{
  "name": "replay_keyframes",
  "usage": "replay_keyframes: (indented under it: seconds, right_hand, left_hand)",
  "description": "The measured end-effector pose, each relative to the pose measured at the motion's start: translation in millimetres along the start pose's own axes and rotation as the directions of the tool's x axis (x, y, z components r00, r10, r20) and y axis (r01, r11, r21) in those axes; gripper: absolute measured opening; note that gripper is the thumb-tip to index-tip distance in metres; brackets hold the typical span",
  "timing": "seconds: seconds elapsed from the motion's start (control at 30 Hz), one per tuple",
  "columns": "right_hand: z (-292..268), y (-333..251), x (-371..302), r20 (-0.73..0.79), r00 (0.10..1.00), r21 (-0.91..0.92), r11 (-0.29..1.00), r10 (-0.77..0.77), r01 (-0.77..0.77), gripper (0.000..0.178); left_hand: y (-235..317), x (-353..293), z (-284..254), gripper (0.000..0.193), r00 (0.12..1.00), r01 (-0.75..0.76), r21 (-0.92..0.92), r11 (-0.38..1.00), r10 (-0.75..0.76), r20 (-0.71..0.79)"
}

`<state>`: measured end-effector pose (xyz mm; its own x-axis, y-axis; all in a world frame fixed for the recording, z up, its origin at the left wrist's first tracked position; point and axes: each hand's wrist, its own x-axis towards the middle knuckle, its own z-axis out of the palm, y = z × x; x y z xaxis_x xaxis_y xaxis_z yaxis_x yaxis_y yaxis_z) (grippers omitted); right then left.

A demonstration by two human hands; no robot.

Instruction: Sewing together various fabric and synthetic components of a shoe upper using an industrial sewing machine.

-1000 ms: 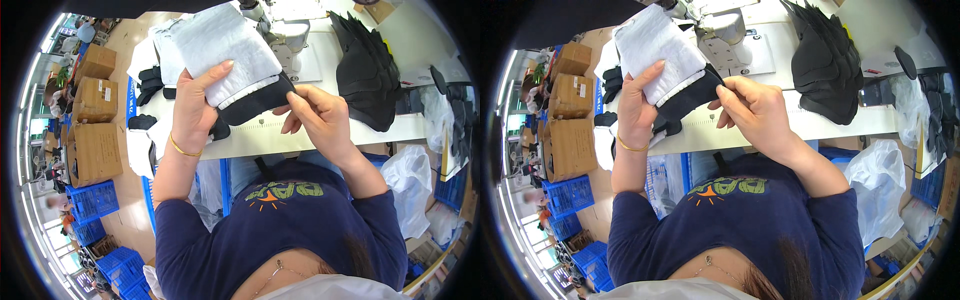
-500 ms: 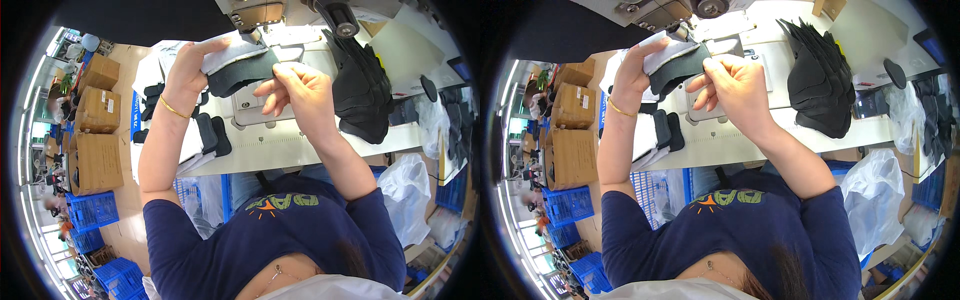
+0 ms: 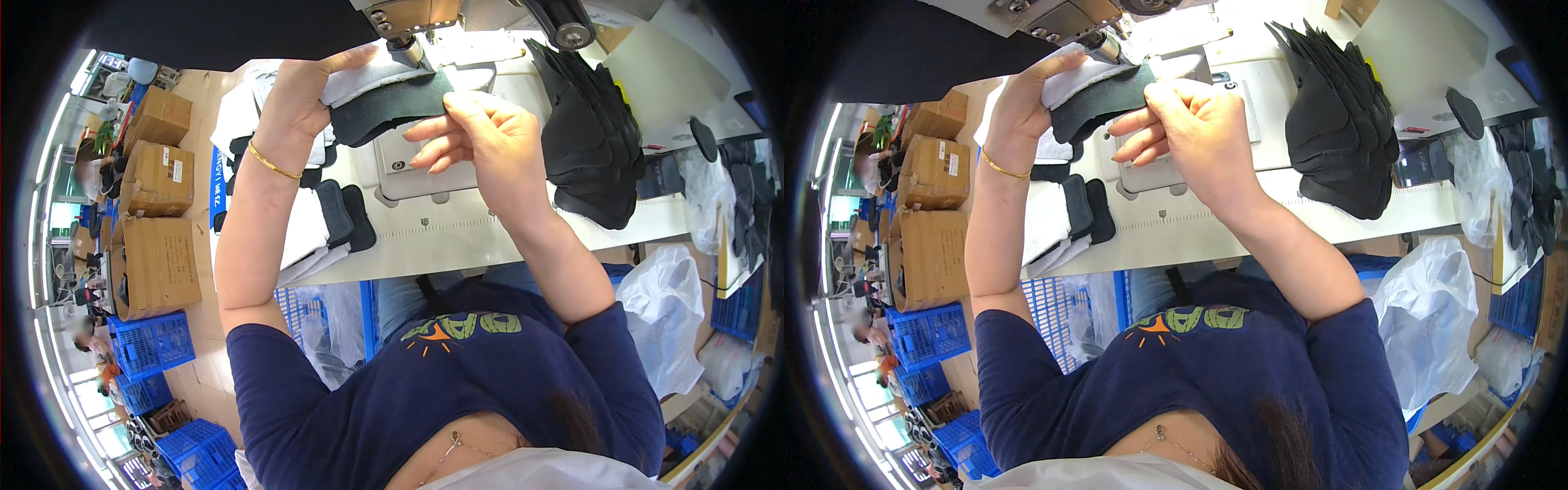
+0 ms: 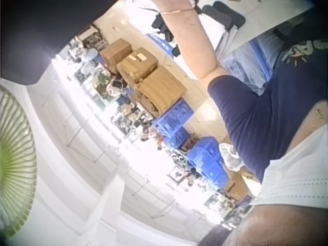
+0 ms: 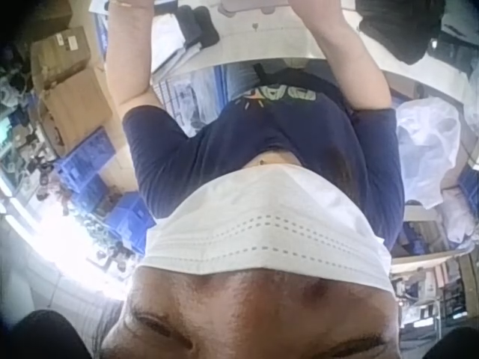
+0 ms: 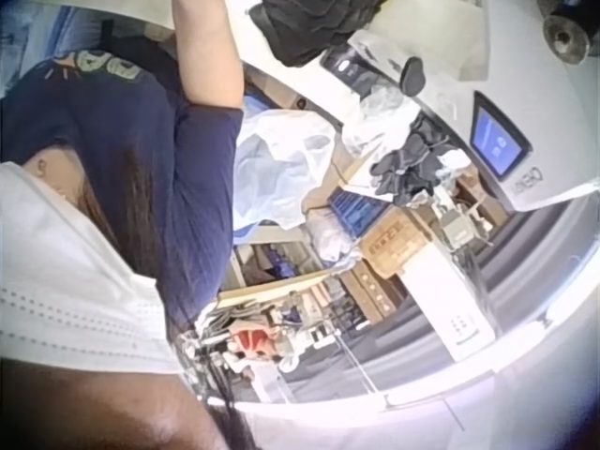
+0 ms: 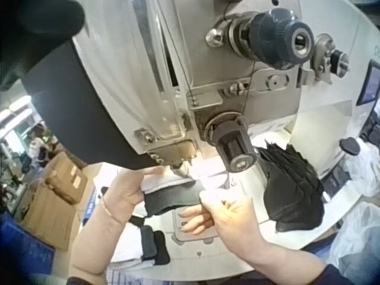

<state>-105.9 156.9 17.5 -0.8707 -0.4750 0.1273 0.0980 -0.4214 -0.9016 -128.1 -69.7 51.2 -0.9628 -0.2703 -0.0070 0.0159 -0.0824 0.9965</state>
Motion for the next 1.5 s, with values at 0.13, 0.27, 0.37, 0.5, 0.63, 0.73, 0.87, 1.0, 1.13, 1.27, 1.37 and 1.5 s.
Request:
replay_keyframes:
  seconds: [0.13, 0.27, 0.37, 0.5, 0.63, 0.73, 0.87, 1.0, 1.13, 1.27, 1.37, 1.5]
  right_hand:
    - [-1, 1, 0, -0.002, 1.000, 0.004, 1.000, -0.002, 0.002, 0.027]
    - [2, 1, -1, -0.012, 1.000, 0.010, 1.000, -0.003, 0.003, 0.027]
    - [-1, 3, 1, -0.010, 1.000, 0.013, 1.000, -0.002, 0.002, 0.027]
    - [0, 6, 0, -0.017, 0.999, 0.032, 0.999, -0.028, 0.029, 0.027]
    - [1, 6, 0, -0.022, 0.999, -0.011, 0.999, -0.038, 0.038, 0.028]
    - [4, 3, -1, -0.001, 0.998, -0.057, 0.996, -0.064, 0.064, 0.027]
    - [5, 6, 2, -0.009, 0.998, -0.050, 0.997, -0.064, 0.063, 0.026]
    - [2, 3, -2, -0.020, 0.997, -0.093, 0.993, -0.078, 0.076, 0.026]
    - [3, 2, -2, -0.014, 0.998, -0.032, 0.998, -0.059, 0.058, 0.025]
    - [4, 4, -2, -0.008, 0.997, -0.051, 0.996, -0.072, 0.071, 0.024]
    - [3, 5, -2, -0.017, 0.996, -0.087, 0.992, -0.091, 0.090, 0.024]
    - [2, 7, -1, -0.013, 0.995, -0.094, 0.991, -0.098, 0.096, 0.023]
  left_hand:
    - [0, -1, 5, 0.030, 1.000, 0.025, -0.043, 0.999, -0.026, -0.011]
    - [0, 2, -1, 0.032, 0.999, 0.054, -0.039, 0.998, -0.054, 0.007]
    - [-1, 1, 4, 0.032, 1.000, 0.023, 0.001, 1.000, -0.023, 0.006]
    - [2, 1, 6, 0.032, 0.999, 0.030, 0.070, 0.997, -0.031, 0.012]
    - [-8, 19, -11, 0.033, 0.997, 0.064, 0.117, 0.991, -0.068, 0.034]
    - [-13, 34, -39, 0.031, 0.977, 0.194, 0.070, 0.979, -0.199, 0.073]
    - [-9, 23, -15, 0.031, 0.998, 0.056, 0.069, 0.996, -0.059, 0.033]
    - [6, -30, 31, 0.038, 0.963, -0.129, 0.608, 0.784, 0.245, -0.111]
    - [-26, -45, 0, 0.073, 0.554, -0.680, 0.728, 0.088, 0.712, 0.432]
    - [-25, -39, -19, 0.053, 0.327, -0.717, 0.644, -0.267, 0.687, 0.649]
    - [-26, -39, -12, 0.049, 0.243, -0.711, 0.586, -0.389, 0.646, 0.724]
    - [-26, -36, -2, 0.052, 0.135, -0.742, 0.514, -0.431, 0.654, 0.744]
